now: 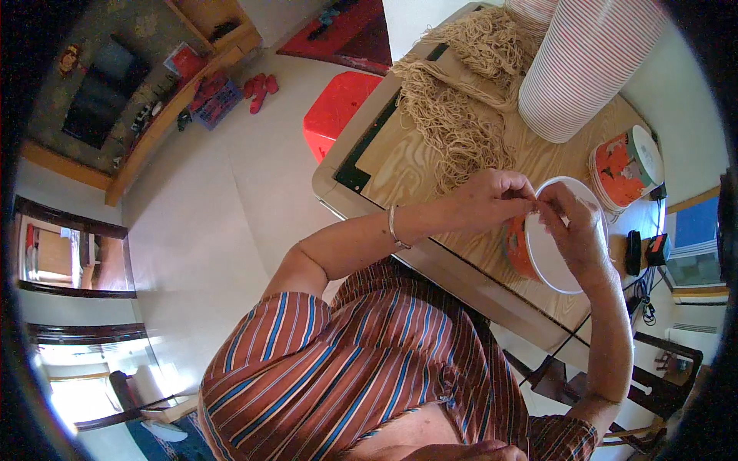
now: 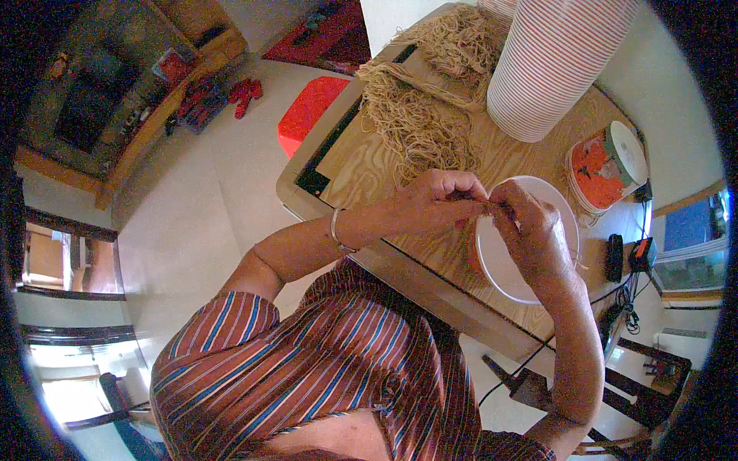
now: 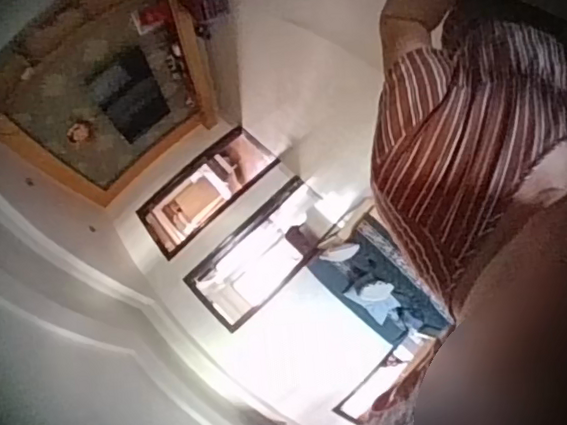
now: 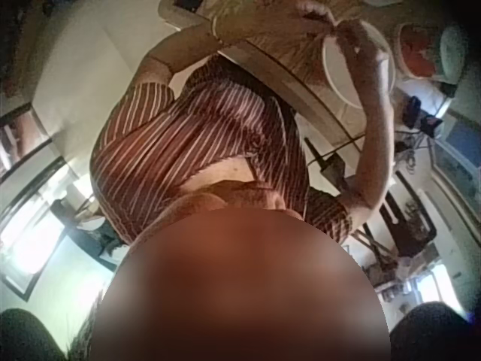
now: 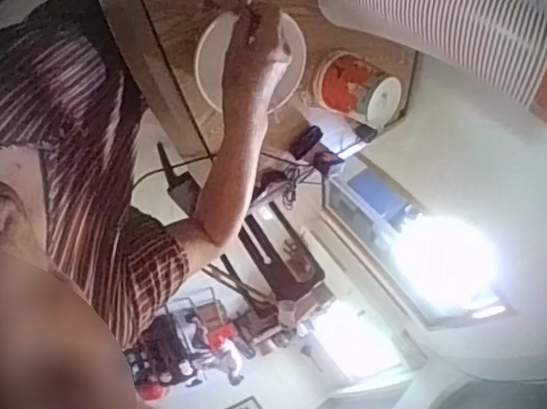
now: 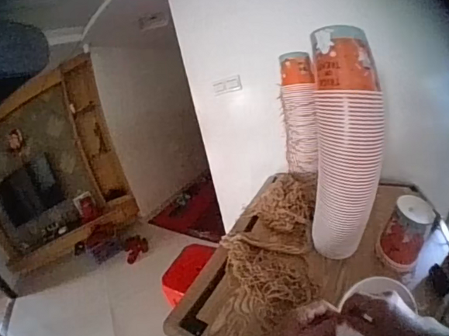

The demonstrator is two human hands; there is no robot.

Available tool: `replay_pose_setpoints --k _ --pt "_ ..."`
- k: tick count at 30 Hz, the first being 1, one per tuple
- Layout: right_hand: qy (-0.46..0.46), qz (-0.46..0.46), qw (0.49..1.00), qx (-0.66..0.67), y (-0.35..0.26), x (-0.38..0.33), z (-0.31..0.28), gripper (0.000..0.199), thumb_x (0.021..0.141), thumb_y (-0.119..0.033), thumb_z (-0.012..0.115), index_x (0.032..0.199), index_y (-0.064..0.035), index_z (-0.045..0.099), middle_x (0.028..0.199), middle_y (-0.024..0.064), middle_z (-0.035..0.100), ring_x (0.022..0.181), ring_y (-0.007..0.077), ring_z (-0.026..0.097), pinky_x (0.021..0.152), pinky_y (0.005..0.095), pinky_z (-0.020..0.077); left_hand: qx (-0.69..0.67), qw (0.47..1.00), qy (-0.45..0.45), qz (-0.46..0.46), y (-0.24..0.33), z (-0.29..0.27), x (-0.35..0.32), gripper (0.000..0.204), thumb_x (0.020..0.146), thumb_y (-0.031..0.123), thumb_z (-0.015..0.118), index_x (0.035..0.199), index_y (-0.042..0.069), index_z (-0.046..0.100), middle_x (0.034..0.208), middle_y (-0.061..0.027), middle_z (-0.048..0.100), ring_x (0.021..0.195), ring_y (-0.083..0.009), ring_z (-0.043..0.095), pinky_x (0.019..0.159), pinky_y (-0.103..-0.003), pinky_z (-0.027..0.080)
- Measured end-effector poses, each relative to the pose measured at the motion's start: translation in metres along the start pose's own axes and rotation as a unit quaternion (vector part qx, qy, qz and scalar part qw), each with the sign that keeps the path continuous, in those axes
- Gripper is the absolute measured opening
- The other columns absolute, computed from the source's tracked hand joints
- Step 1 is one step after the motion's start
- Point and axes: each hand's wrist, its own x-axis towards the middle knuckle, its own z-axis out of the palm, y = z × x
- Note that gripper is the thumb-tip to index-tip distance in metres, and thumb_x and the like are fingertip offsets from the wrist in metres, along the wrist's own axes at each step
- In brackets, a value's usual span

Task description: Tying strings onto paper containers as part of a manufacturing or packaging process.

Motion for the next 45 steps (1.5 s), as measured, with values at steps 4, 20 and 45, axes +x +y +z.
replay_pose_setpoints --k 4,20,45 --pt "-0.044 0.049 0.998 -0.009 -0.009 0.004 -0.004 0.004 0.09 -0.006 0.055 0.091 -0.0022 0.055 0.073 0.0144 0.061 0.067 0.0293 0.062 0.061 0.0391 0.0473 0.011 1.0 0.012 0.003 -0.004 0.0 -0.001 0.016 0.087 0.014 0.062 0.095 -0.001 0.064 0.08 -0.0029 0.064 0.071 -0.0084 0.056 0.066 -0.027 0.048" --pt "-0.045 0.065 0.997 0.018 0.003 0.007 -0.015 0.011 0.087 -0.013 0.06 0.085 -0.0026 0.058 0.074 0.0121 0.059 0.065 0.0267 0.058 0.06 0.0377 0.0454 -0.115 0.992 -0.031 -0.03 -0.014 -0.006 0.0 0.012 0.089 0.013 0.065 0.096 0.003 0.062 0.085 0.0005 0.062 0.077 -0.0079 0.058 0.071 -0.024 0.049" --pt "-0.027 0.063 0.997 0.03 -0.002 0.001 -0.008 0.01 0.087 -0.011 0.06 0.085 -0.0028 0.055 0.069 0.0096 0.056 0.058 0.0171 0.052 0.055 0.0322 0.0432 -0.032 0.989 0.135 0.049 -0.016 0.018 -0.023 0.019 0.088 0.014 0.064 0.104 0.005 0.062 0.087 -0.0033 0.058 0.079 -0.0106 0.057 0.071 -0.026 0.049"
